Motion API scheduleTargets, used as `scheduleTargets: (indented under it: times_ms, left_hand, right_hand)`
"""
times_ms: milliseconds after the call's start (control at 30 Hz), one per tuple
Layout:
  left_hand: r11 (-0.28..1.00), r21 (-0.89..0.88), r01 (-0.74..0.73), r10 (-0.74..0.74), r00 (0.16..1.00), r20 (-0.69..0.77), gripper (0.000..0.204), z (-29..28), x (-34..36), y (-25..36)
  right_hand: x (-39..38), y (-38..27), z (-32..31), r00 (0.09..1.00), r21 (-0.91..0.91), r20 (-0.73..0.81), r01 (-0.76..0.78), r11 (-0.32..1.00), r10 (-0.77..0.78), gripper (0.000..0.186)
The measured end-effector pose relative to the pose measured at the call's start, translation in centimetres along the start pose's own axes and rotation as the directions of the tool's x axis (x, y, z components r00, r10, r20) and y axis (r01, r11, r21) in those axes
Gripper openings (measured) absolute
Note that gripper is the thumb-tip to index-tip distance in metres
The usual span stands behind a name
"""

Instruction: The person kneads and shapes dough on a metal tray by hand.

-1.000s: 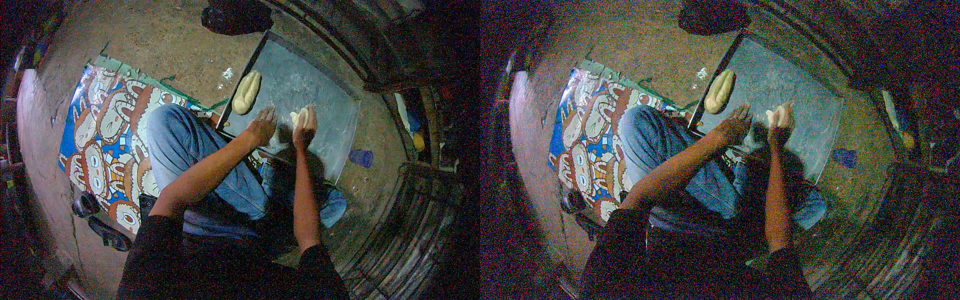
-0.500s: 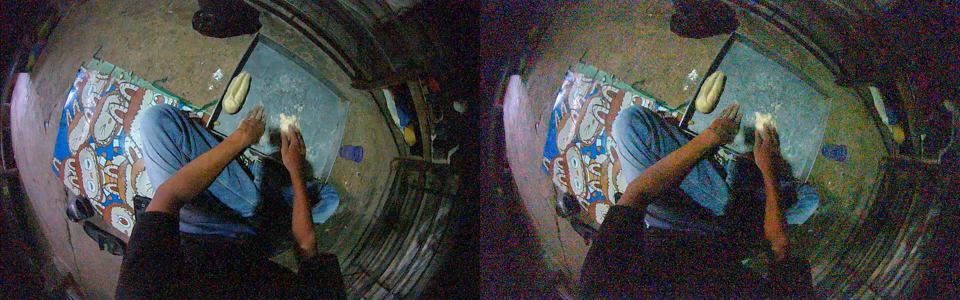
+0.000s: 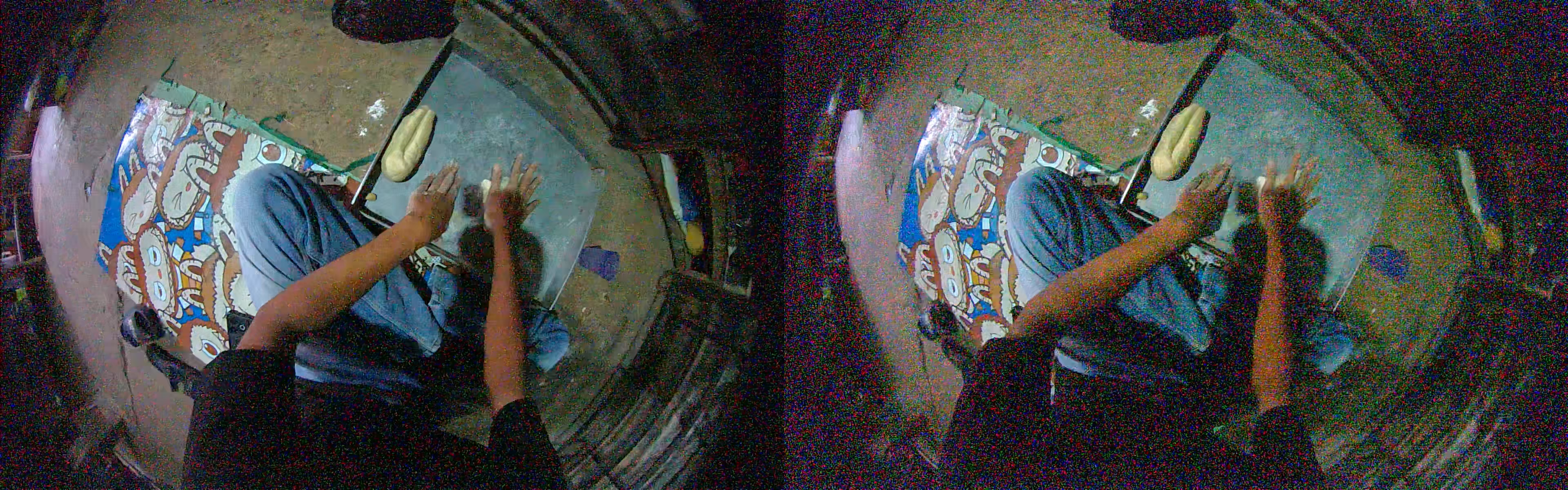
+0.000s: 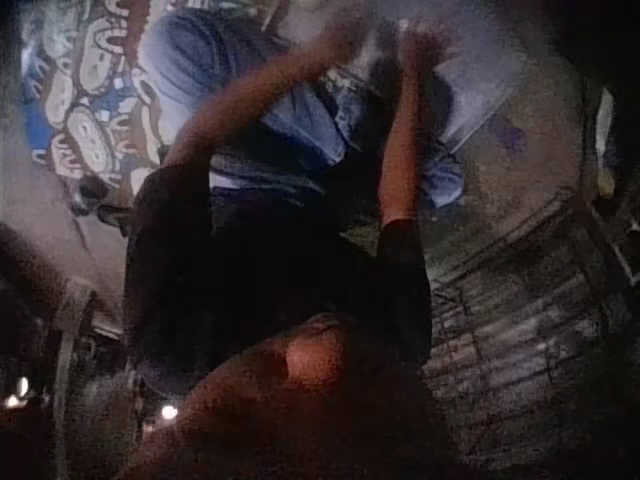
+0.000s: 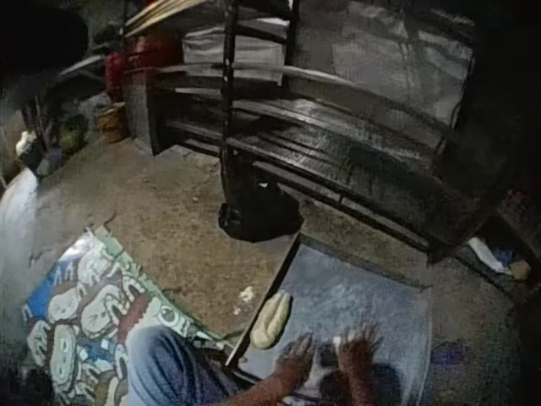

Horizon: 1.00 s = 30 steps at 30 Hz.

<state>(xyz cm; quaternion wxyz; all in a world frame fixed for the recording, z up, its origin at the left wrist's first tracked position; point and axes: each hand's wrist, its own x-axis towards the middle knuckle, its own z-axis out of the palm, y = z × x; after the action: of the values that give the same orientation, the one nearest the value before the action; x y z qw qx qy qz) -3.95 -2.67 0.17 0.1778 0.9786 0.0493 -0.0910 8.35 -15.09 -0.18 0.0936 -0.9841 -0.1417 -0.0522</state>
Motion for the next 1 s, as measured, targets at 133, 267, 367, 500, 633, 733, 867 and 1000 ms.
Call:
scheduleTargets:
  times_ms: [133, 267, 367, 500, 633, 733, 867, 1000]
  left_hand:
    - [1.0, -0.016, -0.02, 0.017, 0.983, -0.184, 0.058, 1.1, -0.2, 0.0]
    - [0.998, 0.013, -0.059, 0.061, 0.98, -0.19, 0.059, 1.0, -0.5, 0.0]
    - [0.996, 0.009, -0.093, 0.092, 0.967, -0.239, 0.058, 1.4, -0.4, -0.2]
    - [0.998, 0.018, -0.056, 0.058, 0.995, -0.082, 0.062, 0.4, 0.0, -0.2]
    - [0.998, -0.053, -0.026, 0.027, 0.999, 0.02, 0.064, -0.3, 0.1, 0.1]
    - [0.999, -0.035, -0.013, 0.015, 0.998, 0.06, 0.065, -0.2, 0.3, -0.3]
    - [0.985, -0.091, -0.148, 0.118, 0.955, -0.271, 0.059, 0.6, -0.6, -0.8]
    - [0.998, -0.056, -0.02, 0.024, 0.998, 0.063, 0.071, -1.1, -0.3, -0.2]
  right_hand:
    - [1.9, 1.0, 1.3, 0.981, -0.17, 0.038, 0.192, 0.967, -0.188, 0.073]
    - [4.6, 0.0, 1.6, 0.995, -0.065, 0.032, -0.089, 0.994, 0.092, 0.073]
    - [5.7, -0.3, 2.0, 0.994, -0.111, -0.066, -0.099, 0.989, 0.092, 0.072]
    - [6.0, 0.0, 1.9, 0.99, -0.156, -0.076, 0.106, 0.982, -0.118, 0.063]
    - [4.3, 1.9, 2.6, 0.908, -0.091, -0.083, 0.403, 0.911, -0.41, 0.051]
    - [1.9, 1.0, -0.3, 0.878, -0.257, 0.114, 0.479, 0.84, -0.465, 0.047]
    - [-1.1, 1.0, -1.4, 0.854, -0.189, -0.01, 0.509, 0.84, -0.52, 0.043]
    - [-3.3, 1.7, -2.5, 0.896, 0.073, -0.039, 0.445, 0.893, -0.443, 0.031]
